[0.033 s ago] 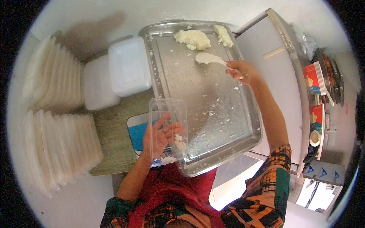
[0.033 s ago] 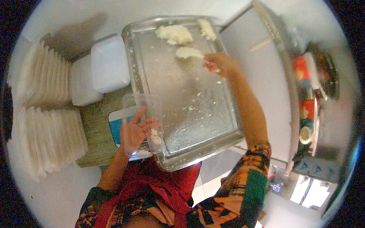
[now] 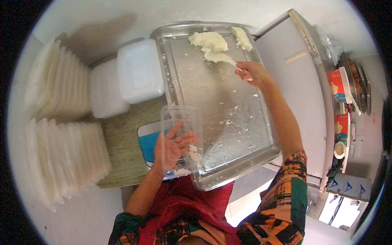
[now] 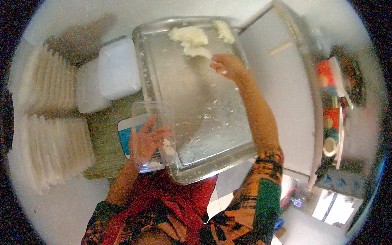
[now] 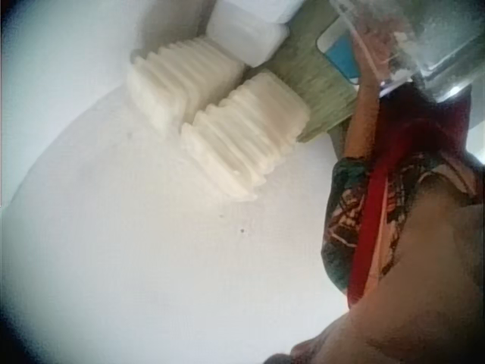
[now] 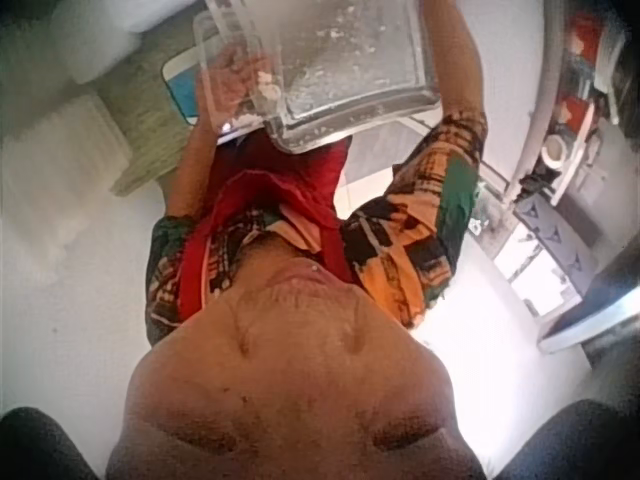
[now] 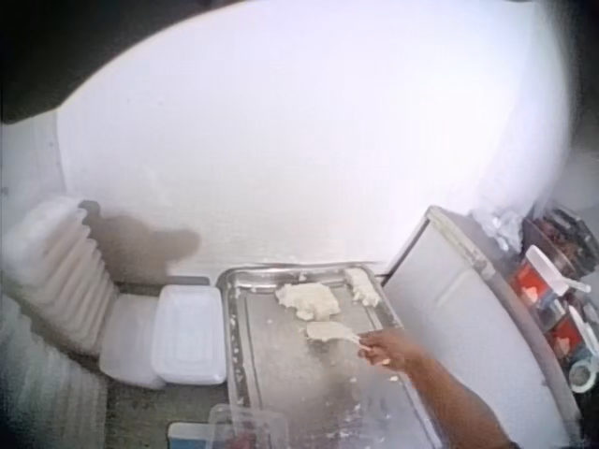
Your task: The person scoops a white dough-like substance from a metal tray into a clear plastic container placed on a digital scale. They repeatedly transfer portions, check the scale, and adjust the amount until the target weight is reached, then set the filled container aside.
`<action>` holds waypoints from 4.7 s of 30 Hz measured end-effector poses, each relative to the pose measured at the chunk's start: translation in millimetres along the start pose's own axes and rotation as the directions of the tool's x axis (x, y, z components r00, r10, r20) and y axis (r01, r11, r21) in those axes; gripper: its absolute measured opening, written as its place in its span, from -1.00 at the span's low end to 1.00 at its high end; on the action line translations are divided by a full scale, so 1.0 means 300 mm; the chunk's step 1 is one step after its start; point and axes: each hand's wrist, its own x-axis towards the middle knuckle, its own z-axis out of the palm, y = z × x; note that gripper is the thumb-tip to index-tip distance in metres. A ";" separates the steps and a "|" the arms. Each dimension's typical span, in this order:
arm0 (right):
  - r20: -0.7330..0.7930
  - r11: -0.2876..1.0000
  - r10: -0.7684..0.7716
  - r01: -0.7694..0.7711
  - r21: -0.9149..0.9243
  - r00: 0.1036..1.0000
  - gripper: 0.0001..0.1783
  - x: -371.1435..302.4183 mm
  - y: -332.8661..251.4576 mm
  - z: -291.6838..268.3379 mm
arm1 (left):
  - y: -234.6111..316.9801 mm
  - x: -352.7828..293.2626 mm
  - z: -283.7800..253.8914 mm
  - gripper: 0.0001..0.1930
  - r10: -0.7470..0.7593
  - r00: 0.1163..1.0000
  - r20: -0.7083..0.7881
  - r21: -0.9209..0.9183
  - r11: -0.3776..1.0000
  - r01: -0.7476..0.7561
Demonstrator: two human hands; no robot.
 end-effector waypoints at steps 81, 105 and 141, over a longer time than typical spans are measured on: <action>-0.166 0.714 -0.503 0.300 -0.633 0.848 -0.55 -0.668 0.353 -0.034 | -0.006 0.116 0.076 -0.28 0.207 0.974 0.091 -0.127 0.973 -0.195; -0.205 0.344 -0.713 0.080 -0.935 0.670 -0.67 0.216 0.056 -0.132 | 0.006 0.098 0.082 -0.24 0.035 0.994 -0.103 -0.185 0.981 -0.054; -0.240 0.964 -0.095 0.150 0.219 0.966 -0.83 0.268 0.011 -0.254 | 0.010 0.107 0.056 -0.26 0.031 0.984 -0.173 -0.101 0.994 -0.049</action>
